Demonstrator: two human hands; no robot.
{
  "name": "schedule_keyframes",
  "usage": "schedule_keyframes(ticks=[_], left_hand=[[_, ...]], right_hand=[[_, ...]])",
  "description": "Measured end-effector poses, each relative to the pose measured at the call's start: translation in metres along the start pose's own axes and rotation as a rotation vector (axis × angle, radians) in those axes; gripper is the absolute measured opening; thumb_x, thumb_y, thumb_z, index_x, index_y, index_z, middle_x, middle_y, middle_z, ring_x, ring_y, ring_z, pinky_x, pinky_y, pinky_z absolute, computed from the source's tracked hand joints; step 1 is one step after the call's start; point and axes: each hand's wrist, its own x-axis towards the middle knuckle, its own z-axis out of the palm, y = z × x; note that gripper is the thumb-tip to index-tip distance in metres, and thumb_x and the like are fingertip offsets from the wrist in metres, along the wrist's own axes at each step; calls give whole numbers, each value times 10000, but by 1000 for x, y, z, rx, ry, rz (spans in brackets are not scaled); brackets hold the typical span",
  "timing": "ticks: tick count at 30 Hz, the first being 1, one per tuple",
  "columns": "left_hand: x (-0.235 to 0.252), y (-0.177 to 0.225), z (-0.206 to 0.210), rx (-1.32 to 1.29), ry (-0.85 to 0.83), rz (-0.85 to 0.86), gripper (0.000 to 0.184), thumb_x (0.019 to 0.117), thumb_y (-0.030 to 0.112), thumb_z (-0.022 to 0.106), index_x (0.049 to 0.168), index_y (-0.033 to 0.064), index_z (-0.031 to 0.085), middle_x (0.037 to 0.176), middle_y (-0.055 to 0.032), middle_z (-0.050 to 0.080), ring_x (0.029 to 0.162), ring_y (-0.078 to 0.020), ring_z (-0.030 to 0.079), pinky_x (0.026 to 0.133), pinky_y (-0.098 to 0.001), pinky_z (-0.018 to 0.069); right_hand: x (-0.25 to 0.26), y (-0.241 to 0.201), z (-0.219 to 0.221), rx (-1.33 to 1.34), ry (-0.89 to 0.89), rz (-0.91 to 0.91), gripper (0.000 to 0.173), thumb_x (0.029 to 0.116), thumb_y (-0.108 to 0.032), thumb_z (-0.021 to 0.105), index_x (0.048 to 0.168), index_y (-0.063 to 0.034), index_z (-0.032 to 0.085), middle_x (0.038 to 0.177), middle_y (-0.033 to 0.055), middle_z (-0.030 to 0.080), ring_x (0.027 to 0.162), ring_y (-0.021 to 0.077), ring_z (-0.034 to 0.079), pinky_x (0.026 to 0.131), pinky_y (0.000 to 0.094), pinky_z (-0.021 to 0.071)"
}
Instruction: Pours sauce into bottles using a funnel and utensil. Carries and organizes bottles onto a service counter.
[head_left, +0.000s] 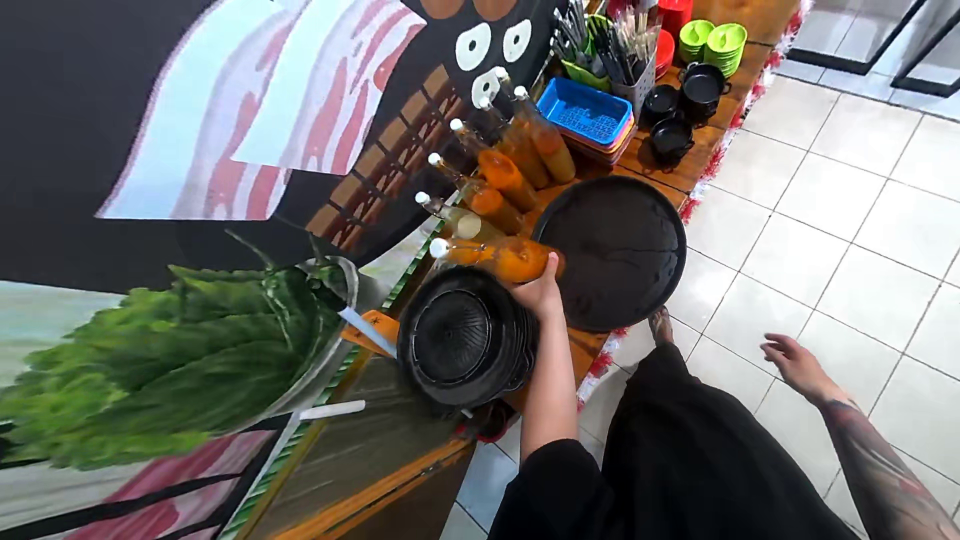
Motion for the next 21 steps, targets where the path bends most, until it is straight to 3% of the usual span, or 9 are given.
schedule_keyframes(ticks=[3, 8, 16, 21], left_hand=[[30, -10, 27, 51, 104, -3, 1153, 640, 168, 980, 1534, -15, 275, 1427, -177, 543, 1297, -188, 576, 1091, -330, 509], [85, -35, 59, 228, 253, -71, 1160, 653, 261, 977, 1534, -15, 275, 1442, -194, 530, 1310, -196, 560, 1100, -319, 486], [137, -81, 82, 307, 347, -110, 1161, 644, 243, 982, 1532, -17, 280, 1435, -196, 530, 1298, -188, 566, 1091, -298, 488], [139, -98, 85, 303, 350, -132, 1162, 657, 222, 975, 1539, -20, 258, 1447, -196, 516, 1309, -183, 556, 1102, -294, 475]], right_hand=[[58, -59, 9, -116, -115, -114, 458, 1065, -285, 519, 1470, -72, 504, 1331, 167, 657, 1151, 267, 685, 1017, 460, 543], [127, -124, 25, -218, -213, -99, 526, 1062, -297, 535, 1529, -83, 420, 1353, 163, 648, 1160, 275, 684, 1021, 466, 539], [186, -168, 41, -152, -304, 114, 588, 1070, -382, 519, 1553, -84, 365, 1302, 201, 655, 1077, 314, 700, 922, 497, 570], [207, -183, 59, -72, -331, 160, 493, 1097, -401, 449, 1445, -52, 466, 1212, 183, 684, 1011, 270, 720, 864, 457, 594]])
